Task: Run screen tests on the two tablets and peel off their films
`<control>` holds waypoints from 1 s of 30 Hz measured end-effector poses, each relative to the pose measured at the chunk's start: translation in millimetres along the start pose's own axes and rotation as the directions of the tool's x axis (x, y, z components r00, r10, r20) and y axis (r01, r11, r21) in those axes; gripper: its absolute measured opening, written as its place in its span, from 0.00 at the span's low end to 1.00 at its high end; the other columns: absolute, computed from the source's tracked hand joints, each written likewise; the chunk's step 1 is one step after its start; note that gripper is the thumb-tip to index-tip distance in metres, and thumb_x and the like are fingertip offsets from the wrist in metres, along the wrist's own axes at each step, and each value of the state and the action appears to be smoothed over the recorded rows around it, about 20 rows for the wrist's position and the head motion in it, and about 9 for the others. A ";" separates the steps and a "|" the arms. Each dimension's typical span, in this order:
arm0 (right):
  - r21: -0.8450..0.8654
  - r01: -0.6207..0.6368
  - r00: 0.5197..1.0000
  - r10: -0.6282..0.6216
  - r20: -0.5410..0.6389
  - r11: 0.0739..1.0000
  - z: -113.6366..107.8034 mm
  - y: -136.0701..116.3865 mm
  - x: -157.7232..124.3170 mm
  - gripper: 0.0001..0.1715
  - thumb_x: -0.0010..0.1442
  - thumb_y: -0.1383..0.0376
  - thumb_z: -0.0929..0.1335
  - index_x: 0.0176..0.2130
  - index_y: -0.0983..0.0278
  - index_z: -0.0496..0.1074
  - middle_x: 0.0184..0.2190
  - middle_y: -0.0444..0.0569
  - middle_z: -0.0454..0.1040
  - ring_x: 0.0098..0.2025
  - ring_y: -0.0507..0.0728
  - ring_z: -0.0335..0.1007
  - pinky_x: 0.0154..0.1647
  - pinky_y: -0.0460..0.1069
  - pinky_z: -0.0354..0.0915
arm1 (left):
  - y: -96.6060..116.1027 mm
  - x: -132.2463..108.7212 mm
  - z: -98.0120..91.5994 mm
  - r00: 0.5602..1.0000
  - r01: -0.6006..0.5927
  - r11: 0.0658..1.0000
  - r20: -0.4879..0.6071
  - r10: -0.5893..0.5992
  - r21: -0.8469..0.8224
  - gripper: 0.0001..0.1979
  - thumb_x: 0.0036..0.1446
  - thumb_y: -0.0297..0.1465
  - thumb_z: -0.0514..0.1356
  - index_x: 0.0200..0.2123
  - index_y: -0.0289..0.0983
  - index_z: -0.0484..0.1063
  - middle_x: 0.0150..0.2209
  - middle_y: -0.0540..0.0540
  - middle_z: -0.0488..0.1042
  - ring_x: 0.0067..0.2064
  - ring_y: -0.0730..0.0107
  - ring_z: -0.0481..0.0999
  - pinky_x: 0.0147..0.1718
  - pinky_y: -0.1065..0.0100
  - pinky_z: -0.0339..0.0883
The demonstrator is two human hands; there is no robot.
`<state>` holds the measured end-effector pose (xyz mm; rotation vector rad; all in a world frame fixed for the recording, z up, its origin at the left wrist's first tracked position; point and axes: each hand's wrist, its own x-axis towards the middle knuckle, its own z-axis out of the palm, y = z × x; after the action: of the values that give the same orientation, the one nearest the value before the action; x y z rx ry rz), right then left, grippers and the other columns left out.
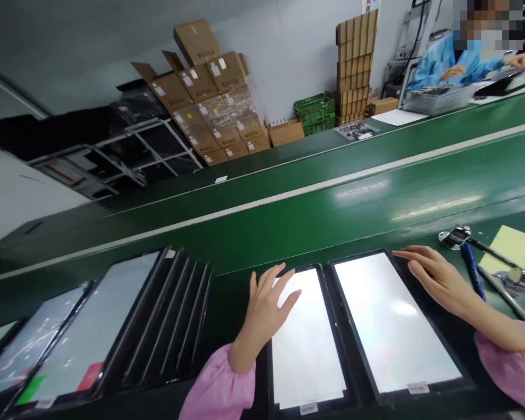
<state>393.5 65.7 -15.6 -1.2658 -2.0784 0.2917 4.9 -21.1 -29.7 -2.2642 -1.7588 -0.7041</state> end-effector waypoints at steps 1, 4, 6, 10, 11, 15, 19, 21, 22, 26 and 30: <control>0.008 -0.001 1.000 0.001 -0.016 1.000 4.1 4.3 -3.0 0.40 0.74 0.38 0.53 0.47 0.56 0.83 0.45 0.57 0.81 0.48 0.66 0.81 0.48 0.59 0.79 | 2.9 6.4 3.9 1.000 -0.016 1.000 0.012 0.016 -0.006 0.16 0.70 0.41 0.59 0.57 0.47 0.78 0.59 0.38 0.79 0.60 0.47 0.77 0.64 0.29 0.62; 0.021 -0.001 0.999 0.001 -0.043 1.000 13.7 12.4 -12.2 0.35 0.76 0.43 0.54 0.49 0.55 0.83 0.50 0.56 0.79 0.52 0.66 0.79 0.52 0.60 0.79 | 13.6 16.0 14.3 0.997 -0.069 0.997 0.026 0.070 -0.037 0.16 0.68 0.41 0.63 0.57 0.47 0.78 0.58 0.39 0.79 0.61 0.45 0.77 0.66 0.26 0.56; 0.029 0.024 0.998 -0.022 -0.052 0.999 15.2 13.7 -17.1 0.33 0.76 0.45 0.55 0.49 0.54 0.83 0.51 0.56 0.79 0.51 0.65 0.79 0.52 0.60 0.79 | 21.0 14.1 17.6 0.995 -0.099 0.992 0.009 0.100 -0.077 0.16 0.67 0.41 0.63 0.56 0.45 0.78 0.57 0.38 0.80 0.60 0.45 0.78 0.67 0.26 0.53; 0.059 0.056 0.997 -0.052 -0.065 0.997 10.2 10.7 -21.1 0.32 0.77 0.47 0.56 0.48 0.55 0.83 0.51 0.56 0.79 0.48 0.63 0.79 0.48 0.59 0.80 | 30.2 5.8 13.2 0.988 -0.145 0.977 -0.077 0.135 -0.159 0.13 0.69 0.41 0.62 0.51 0.43 0.80 0.51 0.40 0.83 0.56 0.49 0.81 0.71 0.32 0.48; 0.066 0.055 0.997 -0.050 -0.065 0.996 8.8 9.6 -21.3 0.32 0.77 0.47 0.56 0.46 0.55 0.84 0.51 0.56 0.79 0.48 0.63 0.79 0.48 0.59 0.80 | 30.9 5.1 11.0 0.985 -0.157 0.973 -0.099 0.141 -0.170 0.13 0.70 0.42 0.61 0.50 0.43 0.79 0.49 0.41 0.84 0.55 0.51 0.81 0.72 0.34 0.47; 0.079 0.080 0.996 -0.076 -0.049 0.994 6.7 5.8 -21.7 0.31 0.78 0.49 0.57 0.44 0.54 0.84 0.50 0.54 0.79 0.50 0.63 0.78 0.48 0.58 0.80 | 29.7 6.9 6.2 0.978 -0.187 0.967 -0.126 0.167 -0.172 0.15 0.72 0.44 0.59 0.49 0.42 0.79 0.47 0.42 0.85 0.53 0.54 0.82 0.72 0.41 0.46; 0.047 0.146 0.989 -0.145 -0.026 0.988 8.4 4.2 -21.5 0.30 0.78 0.51 0.57 0.43 0.55 0.85 0.49 0.55 0.79 0.51 0.63 0.78 0.47 0.59 0.80 | 27.1 7.0 7.8 0.981 -0.182 0.969 -0.096 0.168 -0.165 0.15 0.71 0.45 0.60 0.48 0.43 0.80 0.48 0.42 0.85 0.54 0.53 0.82 0.72 0.40 0.46; 0.018 0.158 0.987 -0.158 -0.010 0.987 8.8 5.0 -21.7 0.30 0.78 0.51 0.57 0.43 0.55 0.85 0.49 0.55 0.79 0.50 0.64 0.77 0.48 0.60 0.80 | 26.6 6.1 8.4 0.982 -0.180 0.969 -0.088 0.167 -0.168 0.15 0.70 0.46 0.60 0.46 0.43 0.80 0.48 0.42 0.85 0.54 0.52 0.82 0.72 0.39 0.46; 0.004 0.165 0.986 -0.165 -0.002 0.986 8.6 5.7 -22.0 0.30 0.78 0.51 0.57 0.43 0.55 0.85 0.49 0.55 0.79 0.50 0.65 0.77 0.48 0.61 0.79 | 26.5 5.6 8.3 0.981 -0.184 0.968 -0.090 0.170 -0.171 0.16 0.70 0.46 0.60 0.45 0.43 0.81 0.48 0.42 0.84 0.53 0.52 0.82 0.71 0.38 0.46; -0.006 0.181 0.983 -0.181 0.026 0.983 6.5 9.5 -25.1 0.29 0.77 0.51 0.57 0.44 0.52 0.85 0.50 0.54 0.79 0.51 0.66 0.76 0.50 0.62 0.78 | 28.6 2.9 7.0 0.977 -0.208 0.959 -0.094 0.192 -0.193 0.16 0.71 0.47 0.60 0.43 0.42 0.82 0.48 0.41 0.84 0.51 0.54 0.82 0.71 0.37 0.47; -0.003 0.182 0.983 -0.182 0.025 0.983 6.0 7.3 -20.4 0.31 0.77 0.50 0.56 0.43 0.53 0.84 0.48 0.55 0.80 0.49 0.66 0.77 0.49 0.62 0.77 | 31.7 3.1 9.8 0.979 -0.201 0.961 -0.023 0.201 -0.191 0.16 0.68 0.48 0.63 0.46 0.44 0.83 0.51 0.40 0.83 0.54 0.52 0.81 0.71 0.32 0.47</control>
<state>400.8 52.9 -32.6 -1.0708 -2.1991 0.2204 38.1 -23.0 -32.4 -2.5204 -1.4866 -0.8678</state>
